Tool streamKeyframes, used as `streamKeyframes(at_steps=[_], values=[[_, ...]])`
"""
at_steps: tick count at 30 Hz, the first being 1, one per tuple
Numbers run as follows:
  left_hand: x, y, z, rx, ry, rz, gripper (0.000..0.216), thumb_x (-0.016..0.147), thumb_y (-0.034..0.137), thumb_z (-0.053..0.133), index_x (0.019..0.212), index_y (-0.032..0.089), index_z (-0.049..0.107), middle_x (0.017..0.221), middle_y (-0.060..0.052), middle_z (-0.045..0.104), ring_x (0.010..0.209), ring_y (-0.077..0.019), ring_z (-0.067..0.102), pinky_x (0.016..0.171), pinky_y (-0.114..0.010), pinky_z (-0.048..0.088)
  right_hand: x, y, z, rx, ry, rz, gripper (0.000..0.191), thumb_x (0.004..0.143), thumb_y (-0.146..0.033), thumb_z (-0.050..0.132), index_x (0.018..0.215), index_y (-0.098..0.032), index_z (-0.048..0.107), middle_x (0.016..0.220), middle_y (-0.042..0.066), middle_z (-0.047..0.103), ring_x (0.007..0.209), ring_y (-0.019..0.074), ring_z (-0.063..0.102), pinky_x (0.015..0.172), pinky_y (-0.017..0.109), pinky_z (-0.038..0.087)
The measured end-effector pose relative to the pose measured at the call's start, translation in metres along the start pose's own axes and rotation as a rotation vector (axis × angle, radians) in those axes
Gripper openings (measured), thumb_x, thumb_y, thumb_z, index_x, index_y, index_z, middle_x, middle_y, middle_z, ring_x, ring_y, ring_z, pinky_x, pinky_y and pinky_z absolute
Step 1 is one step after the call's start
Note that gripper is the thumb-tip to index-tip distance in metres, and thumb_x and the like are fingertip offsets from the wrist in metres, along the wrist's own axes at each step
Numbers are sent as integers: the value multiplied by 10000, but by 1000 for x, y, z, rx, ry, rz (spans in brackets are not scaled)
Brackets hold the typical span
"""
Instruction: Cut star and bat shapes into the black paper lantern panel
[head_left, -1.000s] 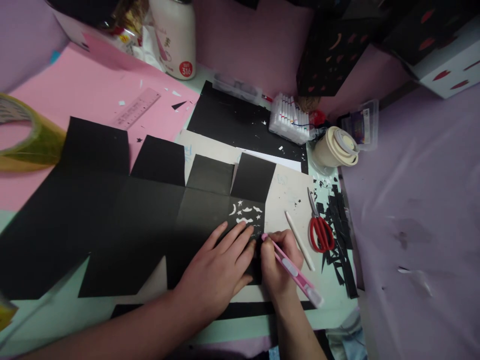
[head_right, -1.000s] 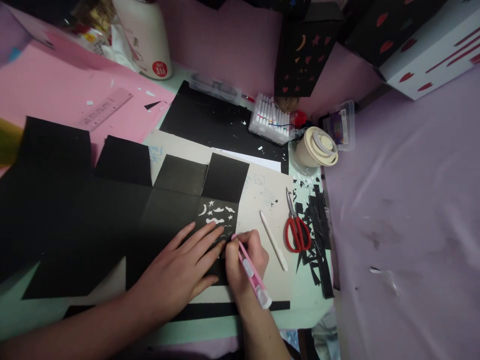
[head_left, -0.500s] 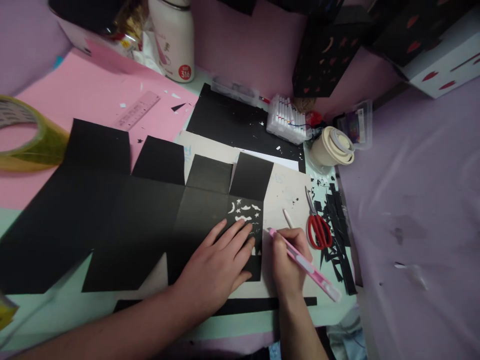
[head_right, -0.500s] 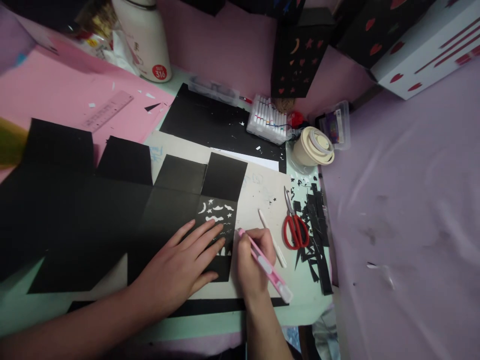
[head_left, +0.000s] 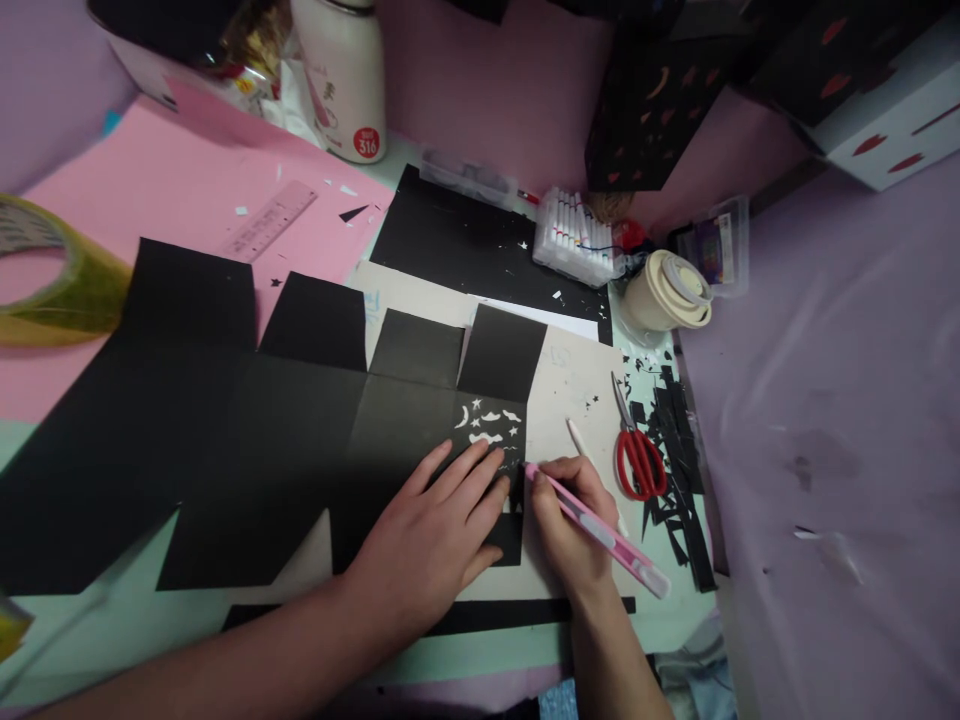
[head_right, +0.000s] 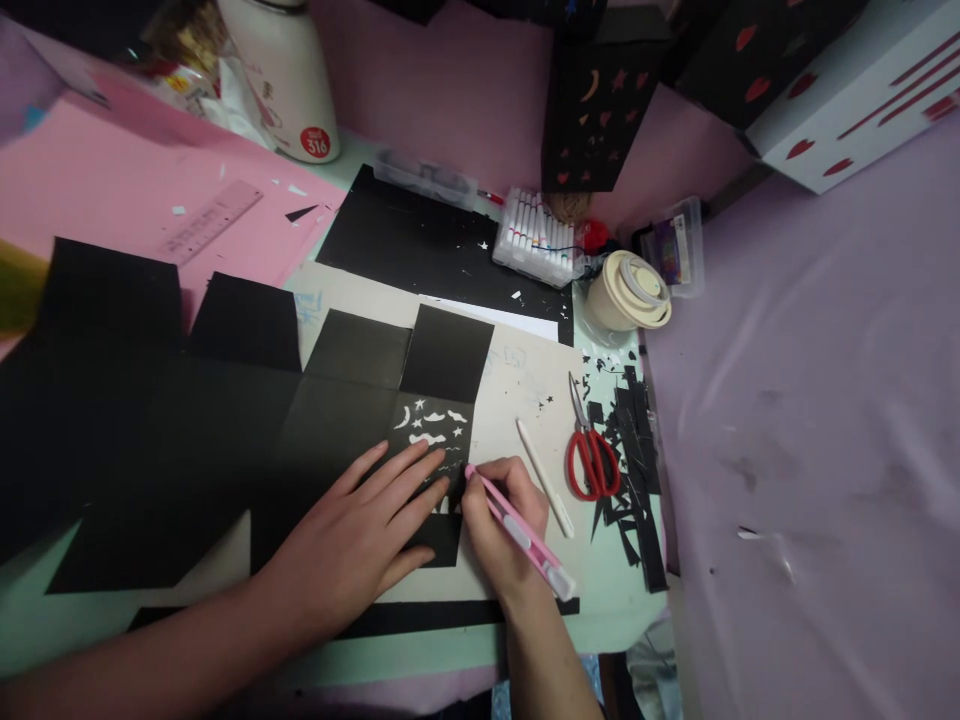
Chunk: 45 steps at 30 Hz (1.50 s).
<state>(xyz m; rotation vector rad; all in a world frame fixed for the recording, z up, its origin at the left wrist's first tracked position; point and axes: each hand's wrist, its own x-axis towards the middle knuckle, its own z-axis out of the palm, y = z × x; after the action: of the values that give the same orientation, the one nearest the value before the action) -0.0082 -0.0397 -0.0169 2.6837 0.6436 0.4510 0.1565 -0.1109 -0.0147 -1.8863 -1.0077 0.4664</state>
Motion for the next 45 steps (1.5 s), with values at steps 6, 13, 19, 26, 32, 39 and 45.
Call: streamKeyframes(at_steps=[6, 13, 19, 26, 32, 39, 45], values=[[1, 0, 0, -4, -17, -4, 453, 927, 489, 550, 1267, 190, 567, 1446, -60, 515, 1386, -223, 384, 1179, -403, 137, 1, 0, -1, -19, -14, -16, 70, 810, -188, 614, 749, -194, 579, 663, -20, 623, 599, 121, 581, 579, 235, 477], [1, -1, 1, 6, -5, -4, 458, 927, 497, 544, 1265, 190, 567, 1442, -57, 519, 1381, -222, 386, 1177, -400, 134, 0, 1, 0, -51, -25, -23, 72, 817, -194, 617, 752, -192, 585, 680, -11, 635, 620, 123, 591, 581, 226, 476], [-1, 0, 0, 11, -4, 3, 463, 920, 493, 557, 1269, 188, 564, 1436, -57, 523, 1380, -227, 387, 1174, -405, 143, 0, 1, -2, -54, -58, -26, 82, 831, -211, 619, 758, -196, 586, 649, -21, 619, 571, 110, 561, 548, 213, 462], [1, -1, 1, 8, 6, 6, 460, 914, 491, 567, 1259, 185, 569, 1431, -60, 529, 1371, -228, 399, 1172, -404, 140, 0, 3, -4, -62, -73, -63, 67, 840, -202, 614, 778, -198, 590, 665, -15, 625, 583, 112, 572, 546, 210, 463], [2, -1, 0, 3, 4, 2, 460, 917, 491, 562, 1264, 188, 567, 1431, -56, 529, 1375, -226, 395, 1173, -400, 137, 0, 3, -3, -45, -71, -62, 64, 845, -207, 616, 786, -201, 592, 671, -14, 635, 591, 113, 583, 546, 208, 468], [1, -1, 1, 13, 14, 7, 446, 935, 495, 528, 1257, 190, 574, 1428, -59, 532, 1372, -229, 397, 1170, -406, 150, 6, -1, -11, -114, -169, -102, 36, 846, -196, 620, 818, -207, 600, 696, -15, 641, 587, 109, 576, 548, 208, 462], [1, -1, 2, 13, 13, 4, 452, 921, 494, 553, 1248, 184, 581, 1426, -62, 532, 1369, -232, 402, 1170, -408, 168, 19, 6, -21, -81, -374, -224, 105, 847, -147, 608, 920, -223, 610, 842, 12, 673, 721, 137, 633, 652, 241, 505]])
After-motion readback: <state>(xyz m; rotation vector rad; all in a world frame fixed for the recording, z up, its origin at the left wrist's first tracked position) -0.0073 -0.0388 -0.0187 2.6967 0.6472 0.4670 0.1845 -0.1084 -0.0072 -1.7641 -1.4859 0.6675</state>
